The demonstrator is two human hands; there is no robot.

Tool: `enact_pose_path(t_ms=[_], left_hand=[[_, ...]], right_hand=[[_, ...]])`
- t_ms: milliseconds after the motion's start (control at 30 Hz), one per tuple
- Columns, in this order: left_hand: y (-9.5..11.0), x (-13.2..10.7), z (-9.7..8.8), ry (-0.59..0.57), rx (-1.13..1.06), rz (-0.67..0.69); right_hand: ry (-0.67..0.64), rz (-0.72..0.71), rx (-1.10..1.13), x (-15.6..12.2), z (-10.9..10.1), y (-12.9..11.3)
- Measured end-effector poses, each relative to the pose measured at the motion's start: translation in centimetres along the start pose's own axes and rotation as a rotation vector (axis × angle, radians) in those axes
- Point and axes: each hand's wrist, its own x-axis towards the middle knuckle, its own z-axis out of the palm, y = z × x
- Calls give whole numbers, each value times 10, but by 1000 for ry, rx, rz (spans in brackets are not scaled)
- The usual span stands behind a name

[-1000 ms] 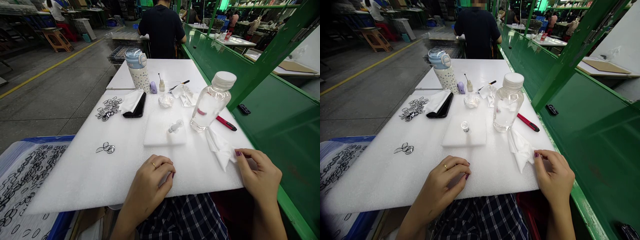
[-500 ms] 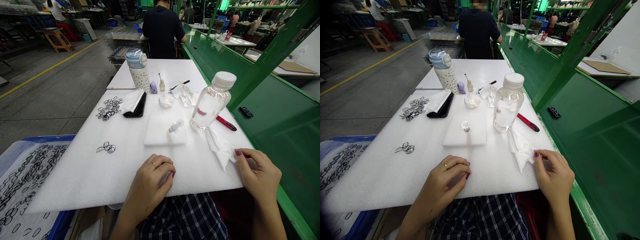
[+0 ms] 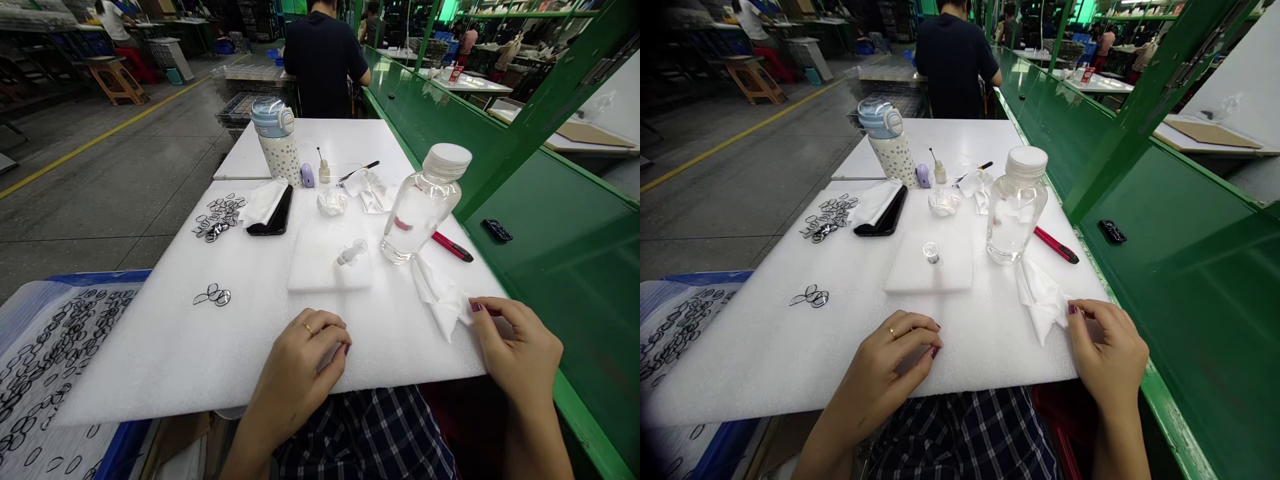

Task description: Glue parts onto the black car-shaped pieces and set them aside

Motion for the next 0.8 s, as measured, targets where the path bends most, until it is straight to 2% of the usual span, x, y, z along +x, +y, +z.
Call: enact_pose_path(t_ms=[800], left_hand=[[1, 1, -1, -3, -13, 4]], right_hand=[[9, -10, -5, 0, 0, 1]])
